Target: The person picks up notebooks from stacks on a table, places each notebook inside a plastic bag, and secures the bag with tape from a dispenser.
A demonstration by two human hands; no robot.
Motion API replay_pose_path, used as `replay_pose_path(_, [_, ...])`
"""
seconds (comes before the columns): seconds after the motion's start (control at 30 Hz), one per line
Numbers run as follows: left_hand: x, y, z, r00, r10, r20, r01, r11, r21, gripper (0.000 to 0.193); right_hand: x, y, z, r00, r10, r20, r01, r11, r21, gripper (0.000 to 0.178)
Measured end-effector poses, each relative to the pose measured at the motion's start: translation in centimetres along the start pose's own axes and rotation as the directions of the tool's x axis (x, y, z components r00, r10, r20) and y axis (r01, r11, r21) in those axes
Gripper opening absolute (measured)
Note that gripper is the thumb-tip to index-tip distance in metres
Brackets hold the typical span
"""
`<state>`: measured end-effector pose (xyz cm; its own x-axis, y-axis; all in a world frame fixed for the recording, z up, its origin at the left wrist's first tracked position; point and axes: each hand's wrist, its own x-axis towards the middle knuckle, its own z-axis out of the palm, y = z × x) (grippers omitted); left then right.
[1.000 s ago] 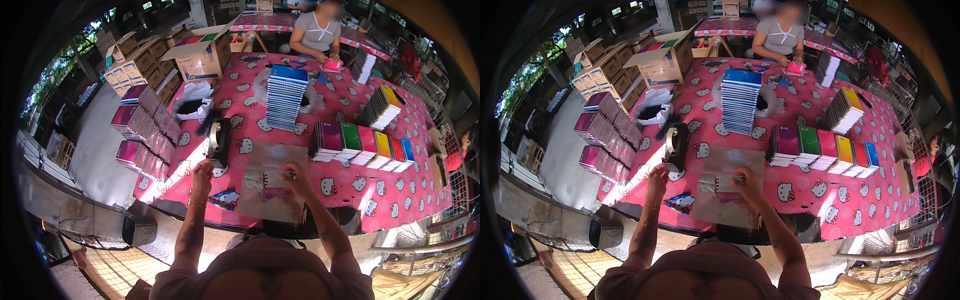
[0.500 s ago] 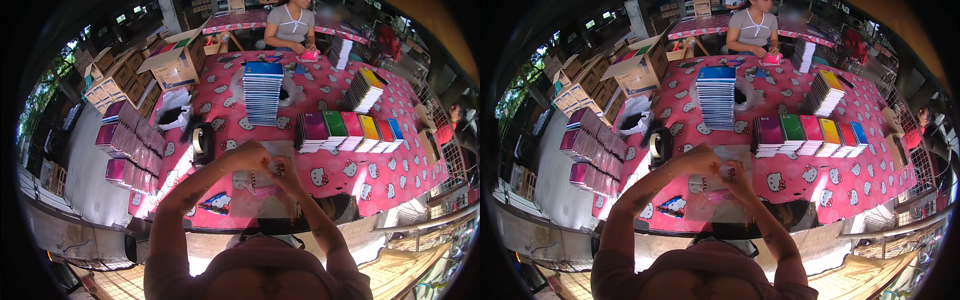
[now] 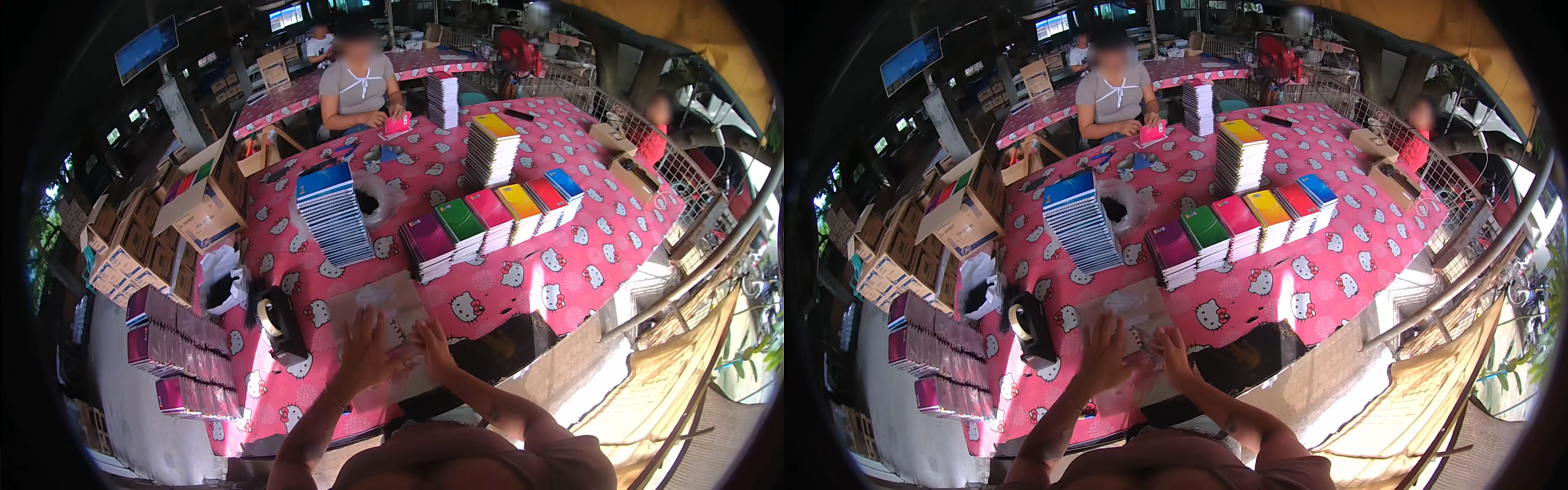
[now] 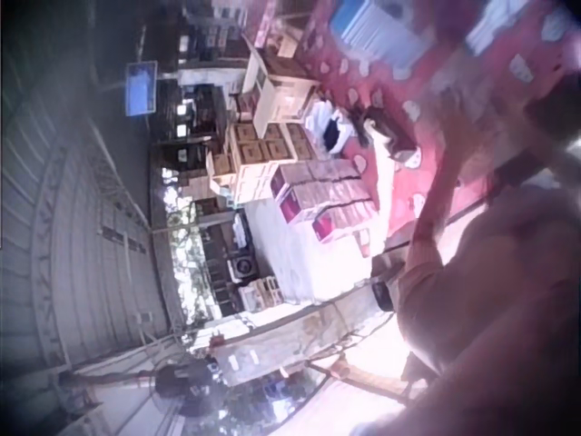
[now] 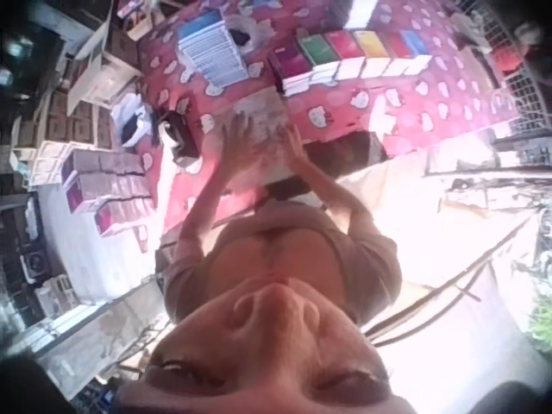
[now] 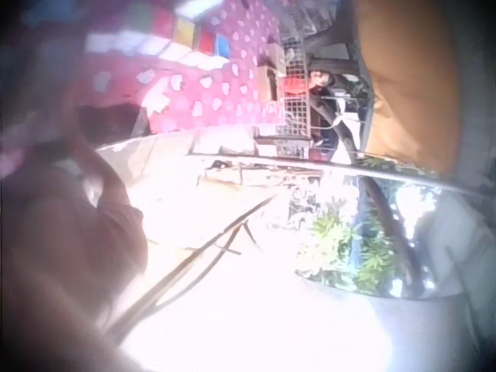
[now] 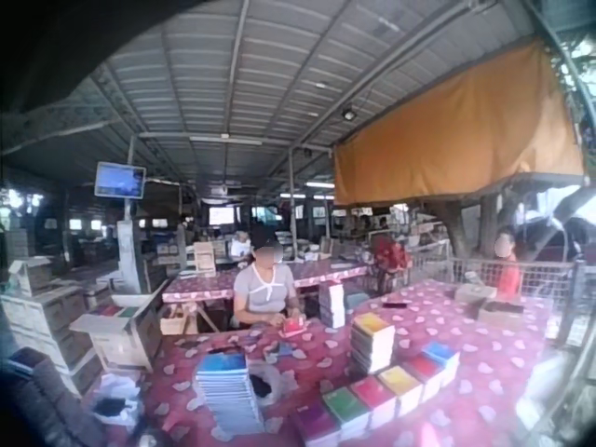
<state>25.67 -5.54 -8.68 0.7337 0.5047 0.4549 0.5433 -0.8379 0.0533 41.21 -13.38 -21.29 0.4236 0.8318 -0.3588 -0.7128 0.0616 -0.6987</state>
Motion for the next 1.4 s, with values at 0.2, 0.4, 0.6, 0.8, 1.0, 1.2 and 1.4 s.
replay_pose_path(0.2, [0.8,-0.6,1.3,0.917,-0.168,0.362,0.225,0.967,-0.12,0.075,-4.1,5.1,-3.2,0.428,0.587,0.688,-0.594,0.756,-0.275,0.051])
replay_pose_path(0.4, [-5.7,-0.9,3.0,0.867,-0.479,0.141,0.407,0.515,-0.754,0.074,-3.1,2.5,-0.4,0.833,0.244,0.496,-0.461,0.802,0.381,0.061])
replay_pose_path(0.6, [-11.3,1.3,5.3,0.805,-0.567,0.174,0.294,0.126,-0.947,0.074,-0.9,-7.4,0.7,0.739,0.376,0.559,0.324,0.529,-0.784,0.081])
replay_pose_path(0.8, [-6.3,1.7,2.3,0.863,-0.505,0.014,0.366,0.604,-0.708,0.041,0.4,-6.4,0.1,0.625,0.132,0.77,0.574,0.591,-0.567,0.069])
replay_pose_path(1.0, [-9.4,-6.4,1.1,0.616,-0.641,-0.458,0.528,0.767,-0.363,0.043,-0.4,-5.8,0.4,0.734,-0.09,0.673,0.645,0.405,-0.649,0.048])
replay_pose_path(1.2, [-17.3,-18.5,4.1,0.359,-0.917,0.175,0.679,0.128,-0.723,0.037,-7.0,-8.8,7.3,0.37,-0.217,0.903,0.827,-0.365,-0.427,0.037])
replay_pose_path(1.4, [-16.8,-16.5,4.5,0.576,-0.807,-0.132,0.401,0.419,-0.815,0.018,-7.9,-7.8,8.6,0.604,-0.018,0.797,0.729,-0.392,-0.562,0.041])
